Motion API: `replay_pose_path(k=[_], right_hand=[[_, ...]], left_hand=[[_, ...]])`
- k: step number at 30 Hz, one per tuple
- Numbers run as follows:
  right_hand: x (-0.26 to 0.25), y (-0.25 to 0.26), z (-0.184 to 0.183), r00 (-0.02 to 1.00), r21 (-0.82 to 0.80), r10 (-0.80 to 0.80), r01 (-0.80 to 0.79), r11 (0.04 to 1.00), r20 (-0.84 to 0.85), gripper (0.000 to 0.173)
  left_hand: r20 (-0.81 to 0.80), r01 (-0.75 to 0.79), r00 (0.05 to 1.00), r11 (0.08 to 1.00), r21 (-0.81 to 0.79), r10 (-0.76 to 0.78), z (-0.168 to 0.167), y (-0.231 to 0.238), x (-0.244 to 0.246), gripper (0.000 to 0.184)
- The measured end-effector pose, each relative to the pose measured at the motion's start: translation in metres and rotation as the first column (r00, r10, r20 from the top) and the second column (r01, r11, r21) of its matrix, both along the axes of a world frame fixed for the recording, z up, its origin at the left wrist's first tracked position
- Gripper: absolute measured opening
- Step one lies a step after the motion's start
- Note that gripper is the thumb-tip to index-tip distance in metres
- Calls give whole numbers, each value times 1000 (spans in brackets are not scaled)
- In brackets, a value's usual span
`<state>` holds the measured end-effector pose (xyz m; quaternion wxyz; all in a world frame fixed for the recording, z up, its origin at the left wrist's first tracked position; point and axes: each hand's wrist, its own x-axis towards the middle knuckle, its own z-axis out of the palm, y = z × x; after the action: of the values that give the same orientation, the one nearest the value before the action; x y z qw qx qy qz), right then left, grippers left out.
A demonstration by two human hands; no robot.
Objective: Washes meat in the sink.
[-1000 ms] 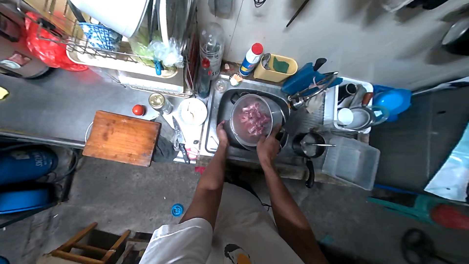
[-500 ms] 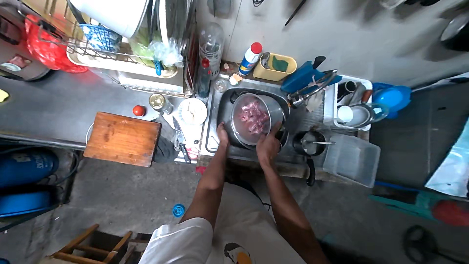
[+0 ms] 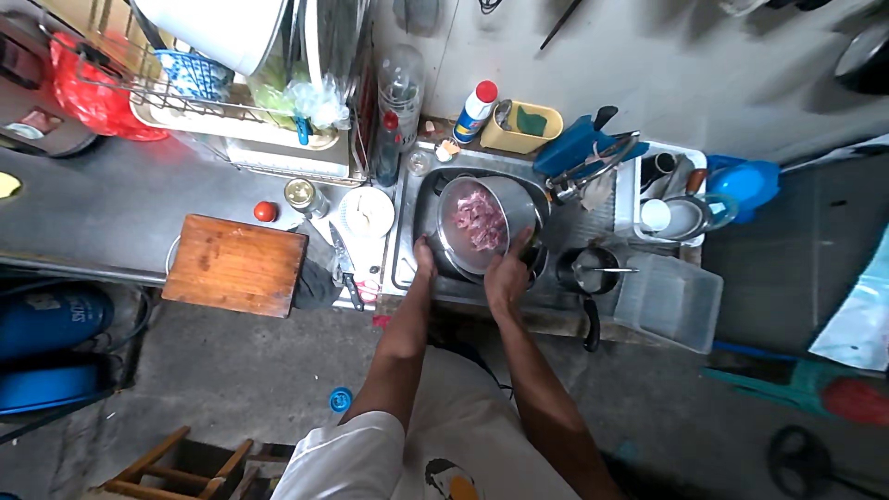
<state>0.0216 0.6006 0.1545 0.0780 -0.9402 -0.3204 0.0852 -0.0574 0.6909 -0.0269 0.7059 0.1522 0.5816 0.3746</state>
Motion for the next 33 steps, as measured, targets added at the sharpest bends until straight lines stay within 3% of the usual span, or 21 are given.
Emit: replay_pose_path(k=[19, 23, 29, 33], right_hand=[[-6, -2, 0, 998, 20, 35, -36, 999, 56, 73], [-8, -4, -1, 998, 8, 40, -40, 999, 50, 75], [-10, -5, -3, 995, 5, 58, -59, 998, 87, 73], [-13, -5, -2, 993, 24, 65, -67, 997, 103, 73]], left_hand=[[4, -13, 1000, 996, -88, 13, 2, 2, 1, 49], [-43, -13, 999, 1000, -11, 12, 4, 1, 3, 49], [11, -49, 999, 999, 3, 49, 18, 1, 5, 48], [-56, -45, 997, 998, 42, 48, 22, -1, 8, 48]])
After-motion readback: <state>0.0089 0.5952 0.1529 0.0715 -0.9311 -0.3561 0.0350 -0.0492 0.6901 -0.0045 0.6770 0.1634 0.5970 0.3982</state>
